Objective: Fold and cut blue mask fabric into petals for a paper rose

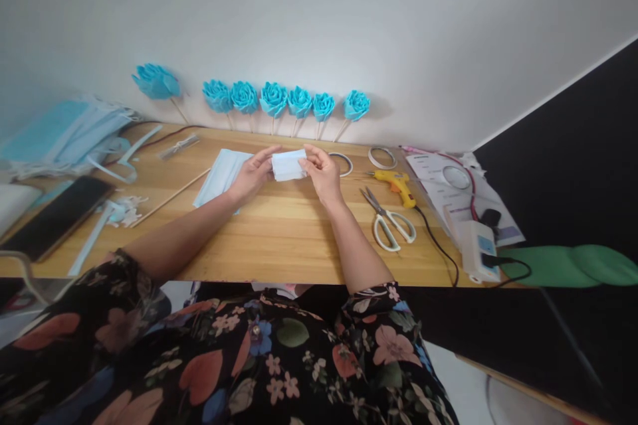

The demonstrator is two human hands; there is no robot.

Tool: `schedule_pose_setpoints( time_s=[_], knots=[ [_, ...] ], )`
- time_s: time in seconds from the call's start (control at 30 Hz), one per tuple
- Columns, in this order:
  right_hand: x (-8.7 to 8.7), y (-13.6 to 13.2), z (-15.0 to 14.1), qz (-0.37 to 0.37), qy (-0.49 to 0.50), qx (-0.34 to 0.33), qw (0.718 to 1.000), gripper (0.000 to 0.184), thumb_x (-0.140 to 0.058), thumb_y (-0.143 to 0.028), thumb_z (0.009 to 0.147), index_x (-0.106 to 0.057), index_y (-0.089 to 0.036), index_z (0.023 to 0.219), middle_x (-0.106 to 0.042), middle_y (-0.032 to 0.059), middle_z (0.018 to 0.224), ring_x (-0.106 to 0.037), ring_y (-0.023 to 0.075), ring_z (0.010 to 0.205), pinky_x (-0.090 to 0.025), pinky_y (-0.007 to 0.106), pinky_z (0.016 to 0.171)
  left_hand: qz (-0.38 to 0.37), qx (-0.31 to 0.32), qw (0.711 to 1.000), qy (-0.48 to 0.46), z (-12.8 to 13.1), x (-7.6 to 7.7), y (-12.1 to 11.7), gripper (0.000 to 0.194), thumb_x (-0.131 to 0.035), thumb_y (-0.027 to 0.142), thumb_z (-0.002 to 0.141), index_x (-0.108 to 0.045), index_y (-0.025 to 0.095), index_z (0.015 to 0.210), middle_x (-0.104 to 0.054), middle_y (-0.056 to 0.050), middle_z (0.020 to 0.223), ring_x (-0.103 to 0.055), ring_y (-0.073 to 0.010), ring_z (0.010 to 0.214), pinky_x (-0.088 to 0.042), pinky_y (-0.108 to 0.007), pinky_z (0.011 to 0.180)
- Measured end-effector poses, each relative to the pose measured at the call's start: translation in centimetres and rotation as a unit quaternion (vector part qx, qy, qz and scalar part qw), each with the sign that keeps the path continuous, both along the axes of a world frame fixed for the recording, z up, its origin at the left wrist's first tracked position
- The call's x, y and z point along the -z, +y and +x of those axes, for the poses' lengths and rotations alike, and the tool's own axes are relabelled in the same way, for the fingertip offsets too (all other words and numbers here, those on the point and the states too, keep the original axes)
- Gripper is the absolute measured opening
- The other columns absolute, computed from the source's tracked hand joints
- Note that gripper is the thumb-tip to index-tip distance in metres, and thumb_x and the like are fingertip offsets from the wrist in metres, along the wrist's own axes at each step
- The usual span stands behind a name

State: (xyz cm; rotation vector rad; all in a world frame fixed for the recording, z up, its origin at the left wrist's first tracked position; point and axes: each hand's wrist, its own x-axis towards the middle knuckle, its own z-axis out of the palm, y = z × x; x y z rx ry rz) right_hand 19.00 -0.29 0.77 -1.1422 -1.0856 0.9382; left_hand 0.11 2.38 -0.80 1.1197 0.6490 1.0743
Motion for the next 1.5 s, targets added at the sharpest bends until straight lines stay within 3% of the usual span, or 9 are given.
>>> schedule_pose_setpoints(
  time_s=[0.2, 0.4, 0.73, 1.03, 1.23, 1.5],
  knots=[
    [0.4, 0.2, 0.1, 0.003, -0.005, -0.002, 1.0, 0.05, -0.081, -0.042, 0.066, -0.071, -0.022, 0.11, -0.073, -0.0014, 0.081, -0.062, 0.0124, 0.069, -0.047, 0.024, 0.056, 0.01, 0.005, 1.0, 0.019, 0.0, -0.3, -0.3, 0.054, -0.072, 0.044, 0.087, -0.064, 0.02, 0.135, -0.073, -0.009, 0.113, -0.065, -0.018, 0.092, -0.051, -0.027, 0.076],
    [0.3, 0.2, 0.2, -0.002, -0.018, -0.006, 1.0, 0.046, -0.08, -0.045, 0.067, -0.07, -0.022, 0.105, -0.072, -0.0008, 0.082, -0.063, 0.0136, 0.071, -0.048, 0.025, 0.058, 0.012, 0.011, 1.0, 0.009, -0.1, 0.0, -0.1, 0.061, -0.074, 0.049, 0.085, -0.062, 0.02, 0.138, -0.074, -0.009, 0.111, -0.067, -0.0203, 0.097, -0.052, -0.028, 0.08],
    [0.0, 0.1, -0.2, -0.006, 0.009, 0.02, 1.0, 0.041, -0.085, -0.049, 0.06, -0.065, -0.022, 0.082, -0.068, -0.0039, 0.069, -0.058, 0.0107, 0.062, -0.047, 0.023, 0.055, 0.029, 0.018, 0.999, 0.009, 0.0, 0.4, 0.2, 0.065, -0.074, 0.051, 0.084, -0.061, 0.02, 0.14, -0.075, -0.008, 0.106, -0.067, -0.0202, 0.097, -0.052, -0.029, 0.082],
    [0.9, 0.2, 0.1, 0.02, -0.057, 0.03, 0.998, 0.029, -0.077, -0.044, 0.07, -0.063, -0.021, 0.081, -0.068, -0.0029, 0.074, -0.059, 0.0113, 0.066, -0.047, 0.025, 0.062, 0.013, 0.047, 0.999, -0.012, -0.2, -0.1, -0.4, 0.075, -0.069, 0.064, 0.085, -0.057, 0.018, 0.143, -0.074, -0.012, 0.108, -0.069, -0.0238, 0.098, -0.054, -0.035, 0.084],
    [0.7, -0.1, -0.4, 0.034, -0.095, 0.026, 0.995, 0.023, -0.074, -0.039, 0.073, -0.065, -0.021, 0.082, -0.069, -0.0026, 0.076, -0.06, 0.0118, 0.067, -0.048, 0.026, 0.066, 0.053, 0.018, 0.996, 0.063, -0.2, 0.6, 0.4, 0.085, -0.083, 0.047, 0.075, -0.052, 0.016, 0.148, -0.077, -0.007, 0.093, -0.063, -0.0147, 0.072, -0.048, -0.026, 0.068],
    [0.1, -0.4, -0.7, 0.041, -0.126, 0.027, 0.991, 0.029, -0.073, -0.037, 0.073, -0.069, -0.021, 0.097, -0.07, 0.0002, 0.084, -0.062, 0.014, 0.072, -0.05, 0.028, 0.068, 0.067, -0.032, 0.994, 0.076, -0.3, 0.9, 0.7, 0.068, -0.079, 0.04, 0.08, -0.061, 0.017, 0.141, -0.07, 0.0, 0.072, -0.058, -0.0126, 0.064, -0.045, -0.025, 0.062]
  ],
)
